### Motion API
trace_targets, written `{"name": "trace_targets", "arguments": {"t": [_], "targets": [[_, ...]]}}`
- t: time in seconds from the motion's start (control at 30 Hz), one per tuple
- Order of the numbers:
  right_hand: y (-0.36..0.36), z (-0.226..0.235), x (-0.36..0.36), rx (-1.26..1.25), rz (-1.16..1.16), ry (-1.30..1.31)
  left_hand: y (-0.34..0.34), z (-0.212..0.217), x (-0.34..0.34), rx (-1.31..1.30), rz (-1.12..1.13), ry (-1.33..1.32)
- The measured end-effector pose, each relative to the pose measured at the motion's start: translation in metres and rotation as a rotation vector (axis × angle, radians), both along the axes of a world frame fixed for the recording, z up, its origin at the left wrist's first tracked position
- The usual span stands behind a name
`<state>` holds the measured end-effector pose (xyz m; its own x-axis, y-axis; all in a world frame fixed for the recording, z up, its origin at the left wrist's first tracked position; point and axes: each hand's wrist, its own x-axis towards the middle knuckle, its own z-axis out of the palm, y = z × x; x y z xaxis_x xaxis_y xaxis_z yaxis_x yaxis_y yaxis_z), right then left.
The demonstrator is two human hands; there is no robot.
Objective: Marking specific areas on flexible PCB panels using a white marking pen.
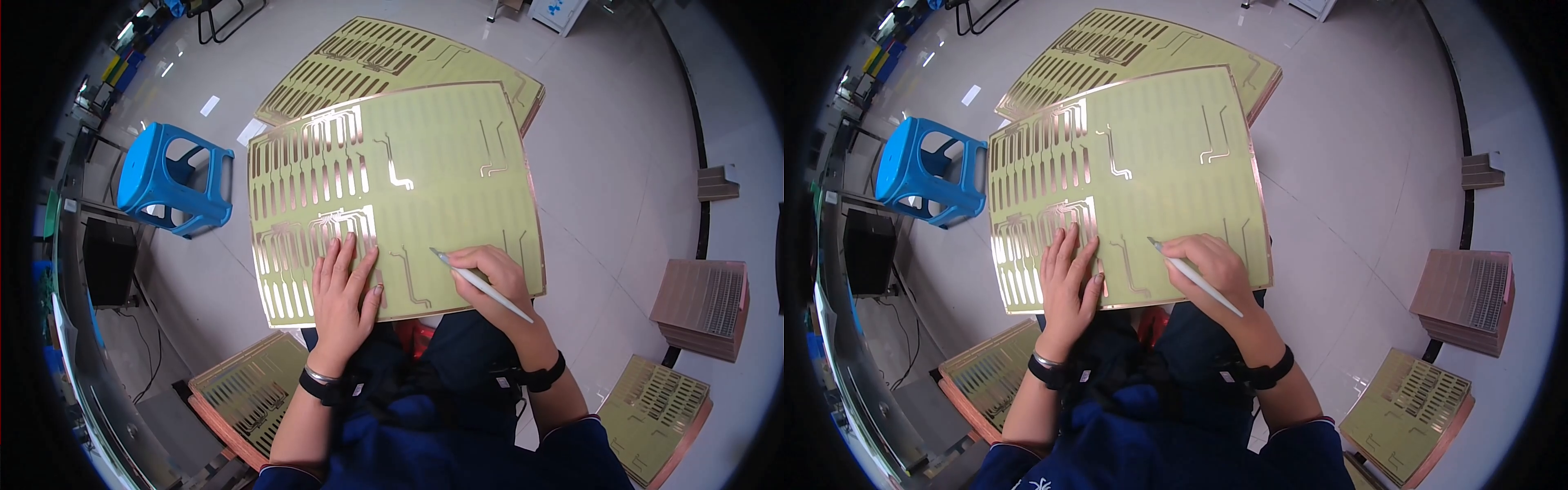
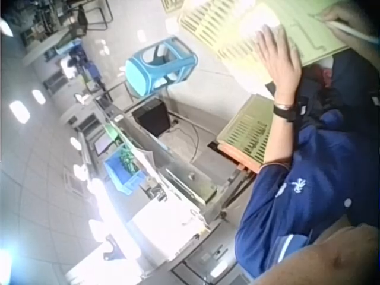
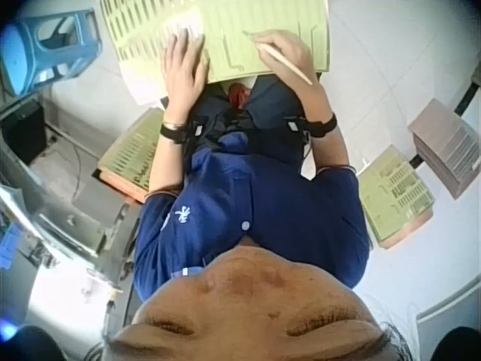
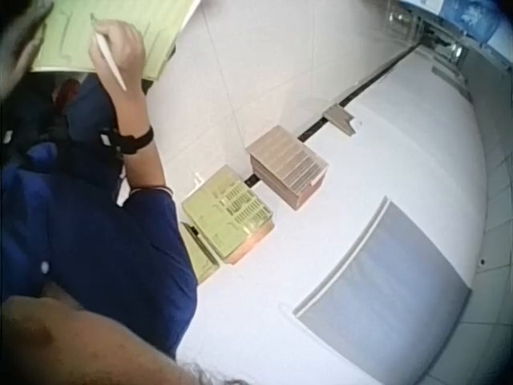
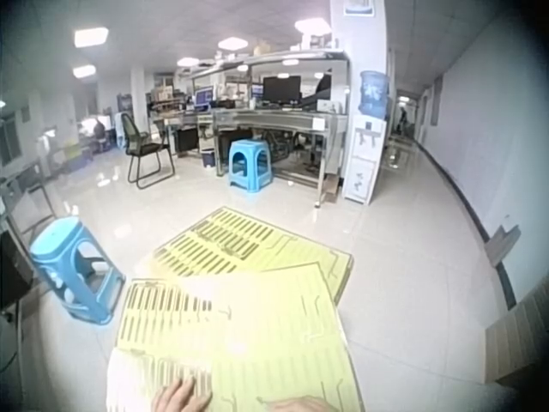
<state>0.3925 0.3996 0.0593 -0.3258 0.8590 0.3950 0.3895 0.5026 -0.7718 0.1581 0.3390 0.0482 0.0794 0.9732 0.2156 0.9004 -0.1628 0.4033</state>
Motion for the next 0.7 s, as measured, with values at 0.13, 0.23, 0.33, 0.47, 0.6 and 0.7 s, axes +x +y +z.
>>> {"name": "trace_targets", "arguments": {"t": [0.13, 0.23, 0.33, 0.47, 0.6, 0.7], "targets": [[-0.002, 0.001, -0.002, -0.138, -0.062, 0.123, 0.001, -0.001, 0.001, 0.009, 0.0, 0.004], [-0.002, 0.011, 0.013, -0.284, -0.092, 0.251, 0.001, -0.001, -0.002, -0.008, 0.005, -0.015], [-0.009, 0.016, 0.033, -0.211, -0.061, 0.12, 0.002, -0.001, -0.008, 0.008, 0.004, -0.023], [-0.026, 0.014, 0.047, -0.106, 0.143, -0.027, 0.005, 0.001, -0.003, 0.026, 0.021, -0.018], [-0.03, 0.004, 0.049, -0.037, 0.163, -0.016, 0.006, -0.001, 0.001, 0.034, 0.034, 0.006], [-0.028, 0.002, 0.047, 0.008, 0.144, -0.023, 0.006, -0.002, 0.001, 0.049, 0.033, 0.026]]}}
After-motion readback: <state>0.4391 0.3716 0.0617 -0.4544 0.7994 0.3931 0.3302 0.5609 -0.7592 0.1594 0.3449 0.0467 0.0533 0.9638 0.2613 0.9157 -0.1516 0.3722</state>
